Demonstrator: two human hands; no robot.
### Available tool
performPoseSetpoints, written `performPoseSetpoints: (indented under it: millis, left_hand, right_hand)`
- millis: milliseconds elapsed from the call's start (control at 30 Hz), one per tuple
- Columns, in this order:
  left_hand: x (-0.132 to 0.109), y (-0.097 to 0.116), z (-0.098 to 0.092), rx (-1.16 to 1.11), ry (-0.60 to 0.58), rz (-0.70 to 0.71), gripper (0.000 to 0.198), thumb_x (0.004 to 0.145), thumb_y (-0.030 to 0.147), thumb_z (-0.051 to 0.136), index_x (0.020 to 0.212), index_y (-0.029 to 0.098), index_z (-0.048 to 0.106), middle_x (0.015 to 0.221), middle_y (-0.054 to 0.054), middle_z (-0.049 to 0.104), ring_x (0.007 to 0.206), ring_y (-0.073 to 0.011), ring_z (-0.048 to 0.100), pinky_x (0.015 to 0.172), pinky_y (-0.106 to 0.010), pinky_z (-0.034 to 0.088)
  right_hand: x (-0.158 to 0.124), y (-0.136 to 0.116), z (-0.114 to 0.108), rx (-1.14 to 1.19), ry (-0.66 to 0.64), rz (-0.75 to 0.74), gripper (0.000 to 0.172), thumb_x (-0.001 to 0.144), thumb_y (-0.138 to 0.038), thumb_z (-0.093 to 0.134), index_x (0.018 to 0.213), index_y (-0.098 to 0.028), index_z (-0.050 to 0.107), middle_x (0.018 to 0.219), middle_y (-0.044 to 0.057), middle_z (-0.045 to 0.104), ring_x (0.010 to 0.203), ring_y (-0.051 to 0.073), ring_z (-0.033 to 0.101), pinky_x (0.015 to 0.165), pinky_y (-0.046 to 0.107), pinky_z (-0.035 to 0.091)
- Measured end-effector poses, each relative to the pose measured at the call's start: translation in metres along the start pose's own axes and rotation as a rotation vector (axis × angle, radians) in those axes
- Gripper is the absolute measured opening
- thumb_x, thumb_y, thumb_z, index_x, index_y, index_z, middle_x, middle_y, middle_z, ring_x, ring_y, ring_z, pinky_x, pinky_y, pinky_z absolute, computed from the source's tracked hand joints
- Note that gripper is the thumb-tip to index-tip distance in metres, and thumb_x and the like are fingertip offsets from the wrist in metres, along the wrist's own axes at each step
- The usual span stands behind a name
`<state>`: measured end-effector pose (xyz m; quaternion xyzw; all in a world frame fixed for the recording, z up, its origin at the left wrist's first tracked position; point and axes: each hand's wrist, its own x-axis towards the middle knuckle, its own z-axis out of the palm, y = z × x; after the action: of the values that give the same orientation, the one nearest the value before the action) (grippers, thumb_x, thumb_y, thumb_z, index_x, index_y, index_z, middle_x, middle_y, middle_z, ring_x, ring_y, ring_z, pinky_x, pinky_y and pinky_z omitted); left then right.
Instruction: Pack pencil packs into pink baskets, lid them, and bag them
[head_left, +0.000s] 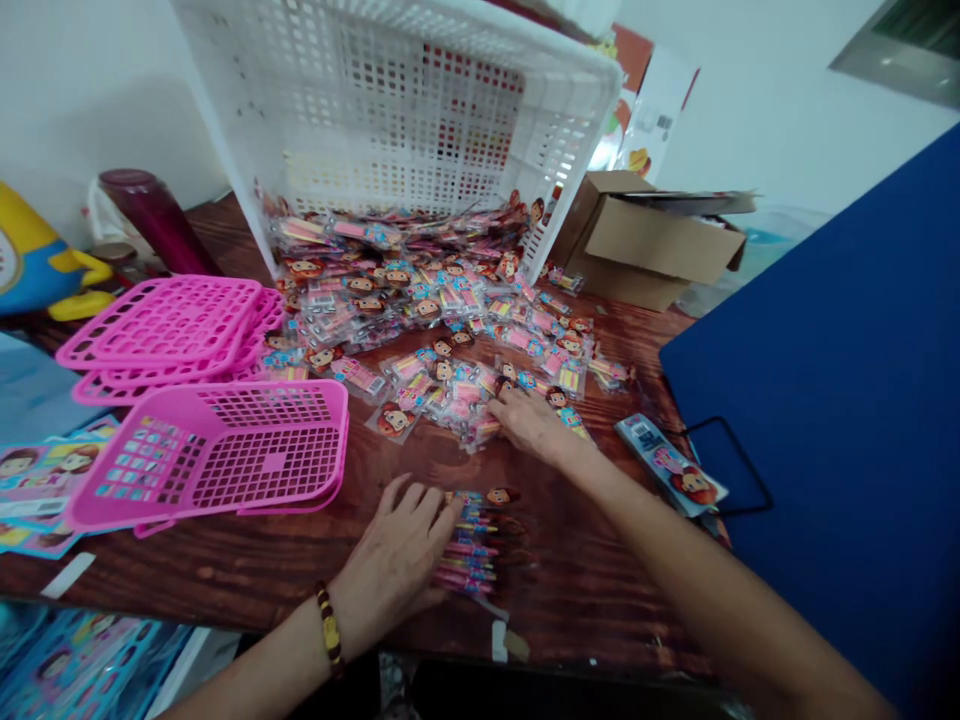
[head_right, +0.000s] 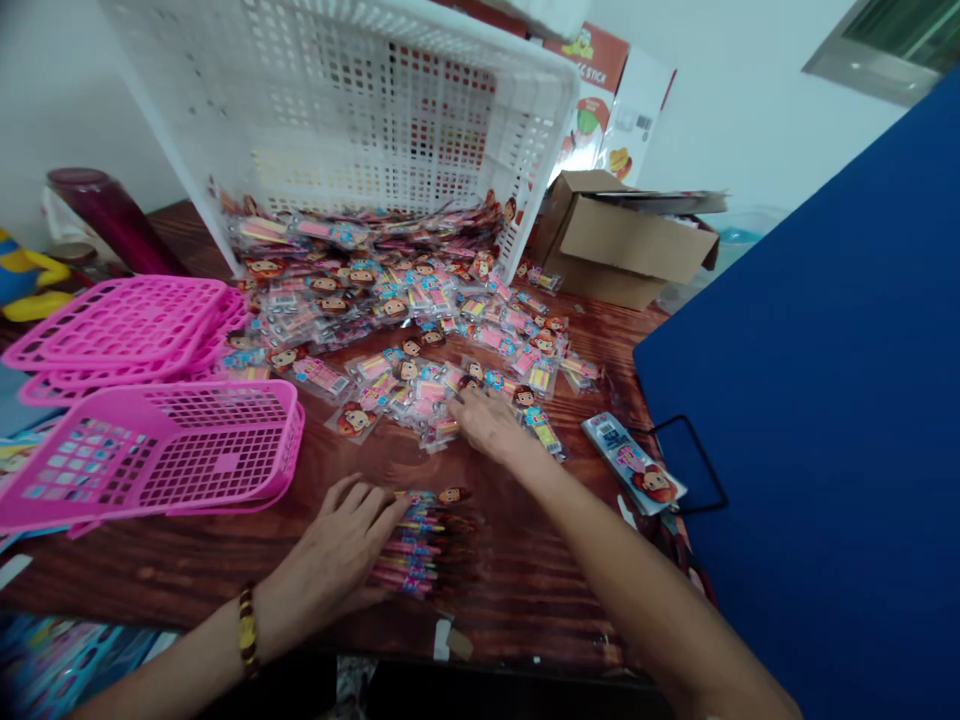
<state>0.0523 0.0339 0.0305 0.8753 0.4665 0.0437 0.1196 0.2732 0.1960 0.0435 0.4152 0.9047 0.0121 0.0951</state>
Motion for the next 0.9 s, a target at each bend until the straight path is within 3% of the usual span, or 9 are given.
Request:
performPoseSetpoints:
  millis: [167, 300, 433, 567, 633, 800, 900]
  left_hand:
    - [0.0, -0.001, 0.002, 0.004, 0.016, -0.004, 0.083, 0.066, 0.048, 0.079, 0.135, 0.021, 0.041, 0.118, -0.008, 0.057, 0.11, -0.0291, 0.047, 0.11, -0.051, 0.025]
    - [0.0, -0.001, 0.005, -0.006, 0.036, 0.002, 0.086, 0.064, 0.048, 0.08, 0.135, 0.02, 0.041, 0.119, -0.007, 0.056, 0.11, -0.0284, 0.047, 0.111, -0.051, 0.024]
    - [0.0, -0.001, 0.004, -0.014, 0.038, -0.003, 0.085, 0.064, 0.047, 0.08, 0.135, 0.021, 0.041, 0.119, -0.008, 0.056, 0.11, -0.0281, 0.047, 0.11, -0.051, 0.025]
    - [0.0, -0.001, 0.003, -0.021, 0.036, -0.002, 0.086, 0.063, 0.046, 0.08, 0.135, 0.021, 0.041, 0.118, -0.008, 0.056, 0.109, -0.0284, 0.048, 0.11, -0.051, 0.026]
    - [0.0, -0.001, 0.003, -0.024, 0.031, -0.002, 0.086, 0.063, 0.046, 0.081, 0.135, 0.021, 0.041, 0.117, -0.008, 0.057, 0.109, -0.0285, 0.048, 0.109, -0.051, 0.026]
    - [0.0, -0.002, 0.005, -0.026, 0.034, 0.0, 0.082, 0.065, 0.043, 0.079, 0.135, 0.023, 0.041, 0.119, -0.008, 0.056, 0.11, -0.0283, 0.048, 0.11, -0.051, 0.025]
    - [0.0, -0.002, 0.005, -0.031, 0.026, -0.002, 0.082, 0.065, 0.044, 0.078, 0.135, 0.023, 0.041, 0.118, -0.008, 0.057, 0.11, -0.0283, 0.048, 0.11, -0.051, 0.025]
  right_hand:
    - [-0.029, 0.011, 0.011, -0.032, 0.064, -0.101, 0.023, 0.09, -0.018, 0.049, 0.109, -0.018, 0.062, 0.121, 0.013, 0.057, 0.115, 0.028, 0.045, 0.097, 0.043, 0.03]
    - [-0.037, 0.017, 0.012, 0.003, 0.055, -0.15, 0.026, 0.087, -0.011, 0.045, 0.107, -0.015, 0.06, 0.108, 0.012, 0.064, 0.112, 0.026, 0.046, 0.103, 0.047, 0.022]
    - [-0.041, 0.046, 0.02, 0.112, 0.109, 0.033, 0.034, 0.083, -0.012, 0.049, 0.114, -0.018, 0.06, 0.108, 0.012, 0.064, 0.109, 0.027, 0.048, 0.102, 0.05, 0.023]
    - [-0.045, 0.088, 0.026, 0.527, 0.29, 0.38, 0.017, 0.073, -0.026, 0.062, 0.088, -0.018, 0.062, 0.093, 0.007, 0.065, 0.096, 0.026, 0.055, 0.091, 0.045, 0.039]
    - [-0.047, 0.099, 0.022, 0.691, 0.359, 0.479, 0.02, 0.072, -0.033, 0.062, 0.086, -0.018, 0.06, 0.086, 0.005, 0.063, 0.085, 0.023, 0.057, 0.081, 0.039, 0.045]
    - [-0.031, 0.087, -0.008, 1.152, 0.48, 0.354, 0.036, 0.072, -0.039, 0.064, 0.101, -0.019, 0.057, 0.093, 0.002, 0.064, 0.079, 0.017, 0.059, 0.074, 0.031, 0.049]
    - [-0.004, 0.071, -0.021, 1.089, 0.374, 0.277, 0.034, 0.073, -0.034, 0.062, 0.102, -0.018, 0.057, 0.095, 0.001, 0.065, 0.082, 0.016, 0.058, 0.074, 0.028, 0.048]
